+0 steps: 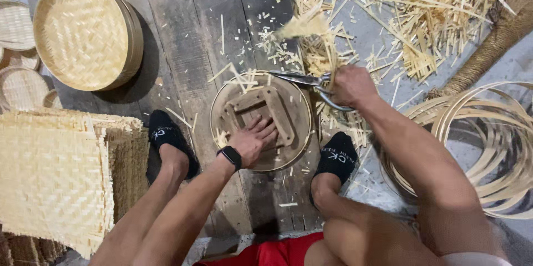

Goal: The person repeatedly places a bamboo mat on a wooden block, fits a circular bamboo frame on top, flips the assembly, and trims the excess mat with scissors. The finished trays are stacked nearby.

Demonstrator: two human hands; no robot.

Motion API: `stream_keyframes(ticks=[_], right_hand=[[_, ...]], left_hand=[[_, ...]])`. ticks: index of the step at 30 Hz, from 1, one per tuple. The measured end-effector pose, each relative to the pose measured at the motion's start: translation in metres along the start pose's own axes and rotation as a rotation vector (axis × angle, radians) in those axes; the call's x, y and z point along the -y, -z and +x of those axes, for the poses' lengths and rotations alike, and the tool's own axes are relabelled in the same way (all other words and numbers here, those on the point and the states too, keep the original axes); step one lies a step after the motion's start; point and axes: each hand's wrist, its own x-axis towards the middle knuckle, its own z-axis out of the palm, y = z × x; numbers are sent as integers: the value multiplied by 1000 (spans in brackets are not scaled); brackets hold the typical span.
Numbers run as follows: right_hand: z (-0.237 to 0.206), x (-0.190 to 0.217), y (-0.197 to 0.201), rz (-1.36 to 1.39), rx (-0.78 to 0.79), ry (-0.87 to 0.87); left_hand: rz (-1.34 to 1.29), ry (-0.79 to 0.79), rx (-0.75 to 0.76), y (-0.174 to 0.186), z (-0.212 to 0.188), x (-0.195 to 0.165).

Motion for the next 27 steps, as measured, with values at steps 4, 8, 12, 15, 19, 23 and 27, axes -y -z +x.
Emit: stream_keyframes(ticks=[4,8,12,15,19,23,27], right_hand=[[-15,-15,-8,-78,-151,37],[5,8,-11,-162,-81,57],[18,22,-5,-145,-150,57],[6,8,3,-14,-70,46],[-12,-7,10,194,10,-69],[-8,7,5,-156,-230,121],[1,18,-2,-182,-106,78]], left_hand=[[-42,7,199,11,-1,1],[-90,24,185,20,4,-2],[-6,12,196,17,2,0],[27,-59,200,11,-2,2],[17,-109,266,4,-7,-1],[28,-110,204,4,-6,-1],[31,-97,316,11,-5,1]])
